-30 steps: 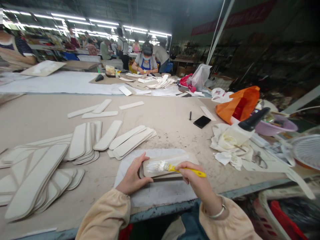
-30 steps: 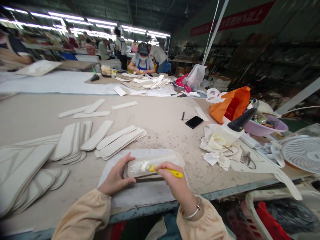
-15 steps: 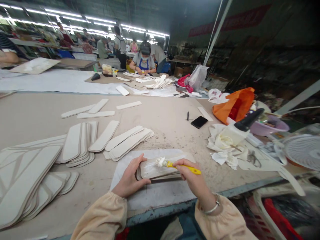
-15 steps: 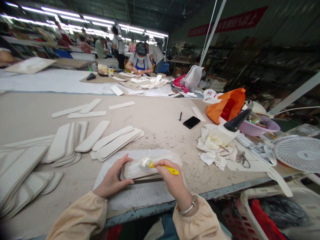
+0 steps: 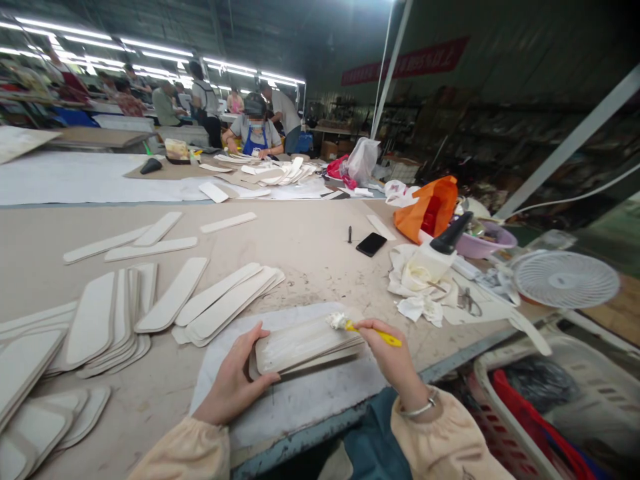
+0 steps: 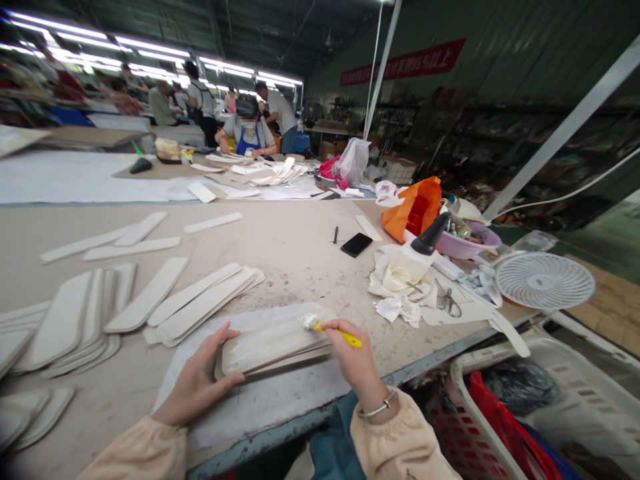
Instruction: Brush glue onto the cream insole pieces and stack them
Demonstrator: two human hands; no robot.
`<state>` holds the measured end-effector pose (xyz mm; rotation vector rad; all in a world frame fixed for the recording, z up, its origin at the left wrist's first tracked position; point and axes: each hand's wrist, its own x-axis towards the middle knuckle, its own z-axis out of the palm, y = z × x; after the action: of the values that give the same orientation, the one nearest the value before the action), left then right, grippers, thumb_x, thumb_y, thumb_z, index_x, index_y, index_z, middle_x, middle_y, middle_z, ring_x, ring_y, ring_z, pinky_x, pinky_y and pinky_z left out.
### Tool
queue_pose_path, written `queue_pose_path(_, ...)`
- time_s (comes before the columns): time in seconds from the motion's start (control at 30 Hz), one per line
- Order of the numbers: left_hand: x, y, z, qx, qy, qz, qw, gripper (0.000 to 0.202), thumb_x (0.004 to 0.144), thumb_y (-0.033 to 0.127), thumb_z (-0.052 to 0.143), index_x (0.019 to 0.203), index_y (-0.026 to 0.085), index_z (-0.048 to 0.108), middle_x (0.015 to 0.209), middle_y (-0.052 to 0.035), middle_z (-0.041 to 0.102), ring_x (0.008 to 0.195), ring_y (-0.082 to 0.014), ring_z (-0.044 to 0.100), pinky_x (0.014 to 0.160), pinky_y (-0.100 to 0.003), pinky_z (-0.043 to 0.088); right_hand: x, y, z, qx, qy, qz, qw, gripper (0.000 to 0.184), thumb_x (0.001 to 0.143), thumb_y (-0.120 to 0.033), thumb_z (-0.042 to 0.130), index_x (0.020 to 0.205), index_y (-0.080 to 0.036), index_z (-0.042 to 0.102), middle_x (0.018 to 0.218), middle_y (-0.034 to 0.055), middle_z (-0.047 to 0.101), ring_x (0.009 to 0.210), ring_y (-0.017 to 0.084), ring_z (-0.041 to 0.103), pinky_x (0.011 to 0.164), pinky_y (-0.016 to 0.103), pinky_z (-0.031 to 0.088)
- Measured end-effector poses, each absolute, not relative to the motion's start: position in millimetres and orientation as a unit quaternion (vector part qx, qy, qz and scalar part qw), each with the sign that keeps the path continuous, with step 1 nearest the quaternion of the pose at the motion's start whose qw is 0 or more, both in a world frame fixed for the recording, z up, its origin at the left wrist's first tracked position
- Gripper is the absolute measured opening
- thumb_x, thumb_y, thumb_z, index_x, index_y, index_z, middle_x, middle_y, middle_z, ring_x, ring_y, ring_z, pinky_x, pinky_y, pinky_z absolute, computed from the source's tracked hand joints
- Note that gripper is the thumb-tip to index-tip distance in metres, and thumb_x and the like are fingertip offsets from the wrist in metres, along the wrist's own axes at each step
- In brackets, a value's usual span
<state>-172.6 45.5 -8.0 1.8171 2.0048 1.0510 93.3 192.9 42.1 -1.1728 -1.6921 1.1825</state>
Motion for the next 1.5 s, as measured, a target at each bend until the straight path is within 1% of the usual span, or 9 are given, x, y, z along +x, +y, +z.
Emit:
queue_pose_path(0.1,-172.5,45.4,-8.5,0.619,0.690,0.357,0.116,0.084,0.073,0.040,0.068,0.141,0.025,0.021,0.128,-0.0102,0.050,0.121,-0.0280,0.047,0.103,-0.047,0.037,111.9,198.4,42.3,-0.492,-0.655,0.421,0.390,0.016,0.076,-0.026,0.056,0.076,-0.019,0.070,0.077,0.0017,0.070,0.078,0.020,0.063,0.072,0.029,0.047)
queue_pose_path(0.27,-173.6,45.5,-10.0,0.624,0.693,0.347,0.102,0.082,0.074,0.041,0.066,0.140,0.024,0.022,0.128,-0.0098,0.051,0.120,-0.0274,0.048,0.102,-0.045,0.038,125.7,199.8,35.8,-0.485,-0.646,0.363,0.465,0.015,0.078,-0.028,0.057,0.080,-0.019,0.069,0.085,0.0038,0.070,0.084,0.020,0.063,0.077,0.031,0.048)
queue_pose_path(0.4,-174.7,45.4,-11.8,0.626,0.696,0.339,0.091,0.080,0.075,0.041,0.064,0.141,0.024,0.022,0.127,-0.0093,0.051,0.119,-0.0269,0.049,0.101,-0.044,0.040,116.5,184.9,28.8,-0.441,-0.694,0.351,0.447,0.014,0.080,-0.023,0.056,0.082,-0.020,0.069,0.085,0.0038,0.069,0.083,0.019,0.063,0.078,0.031,0.048)
queue_pose_path(0.6,-176.4,46.4,-15.2,0.629,0.698,0.336,0.067,0.079,0.074,0.041,0.064,0.140,0.024,0.026,0.127,-0.0080,0.053,0.118,-0.0262,0.050,0.100,-0.041,0.042,91.3,145.5,36.6,-0.335,-0.750,0.405,0.401,0.016,0.083,-0.017,0.053,0.084,-0.021,0.068,0.079,0.0016,0.068,0.076,0.016,0.063,0.070,0.026,0.048)
queue_pose_path(0.8,-176.7,46.0,-14.9,0.636,0.694,0.329,0.069,0.077,0.074,0.042,0.064,0.139,0.023,0.026,0.128,-0.0093,0.051,0.120,-0.0262,0.048,0.102,-0.043,0.040,118.9,166.3,29.6,-0.387,-0.734,0.305,0.468,0.014,0.083,-0.017,0.054,0.086,-0.021,0.067,0.084,0.0034,0.067,0.081,0.018,0.063,0.075,0.029,0.048)
queue_pose_path(0.93,-176.1,46.1,-14.5,0.634,0.694,0.333,0.075,0.077,0.073,0.041,0.065,0.138,0.022,0.028,0.128,-0.0100,0.051,0.120,-0.0267,0.048,0.102,-0.044,0.040,120.2,161.7,26.5,-0.367,-0.776,0.271,0.435,0.016,0.082,-0.014,0.053,0.088,-0.020,0.065,0.085,0.0037,0.067,0.082,0.018,0.062,0.076,0.029,0.047)
queue_pose_path(1.2,-174.5,47.0,-13.9,0.635,0.680,0.360,0.069,0.076,0.073,0.038,0.066,0.137,0.021,0.029,0.126,-0.0116,0.052,0.118,-0.0264,0.050,0.100,-0.045,0.041,51.4,110.9,42.9,-0.238,-0.826,0.370,0.353,0.019,0.078,-0.011,0.052,0.086,-0.021,0.065,0.076,0.0013,0.064,0.072,0.014,0.061,0.067,0.025,0.046)
queue_pose_path(1.37,-172.7,45.6,-11.1,0.633,0.679,0.364,0.075,0.071,0.072,0.036,0.067,0.133,0.020,0.034,0.125,-0.0128,0.053,0.117,-0.0274,0.050,0.100,-0.047,0.040,79.5,136.0,36.3,-0.306,-0.774,0.396,0.388,0.016,0.080,-0.014,0.052,0.082,-0.021,0.066,0.080,0.0015,0.067,0.077,0.016,0.063,0.072,0.026,0.048)
queue_pose_path(1.5,-171.8,45.3,-9.0,0.626,0.683,0.367,0.085,0.068,0.071,0.034,0.068,0.131,0.019,0.038,0.126,-0.0136,0.052,0.119,-0.0280,0.049,0.101,-0.048,0.038,115.5,162.5,25.4,-0.385,-0.725,0.349,0.452,0.014,0.080,-0.018,0.053,0.081,-0.021,0.067,0.082,0.0020,0.068,0.079,0.018,0.064,0.074,0.029,0.049)
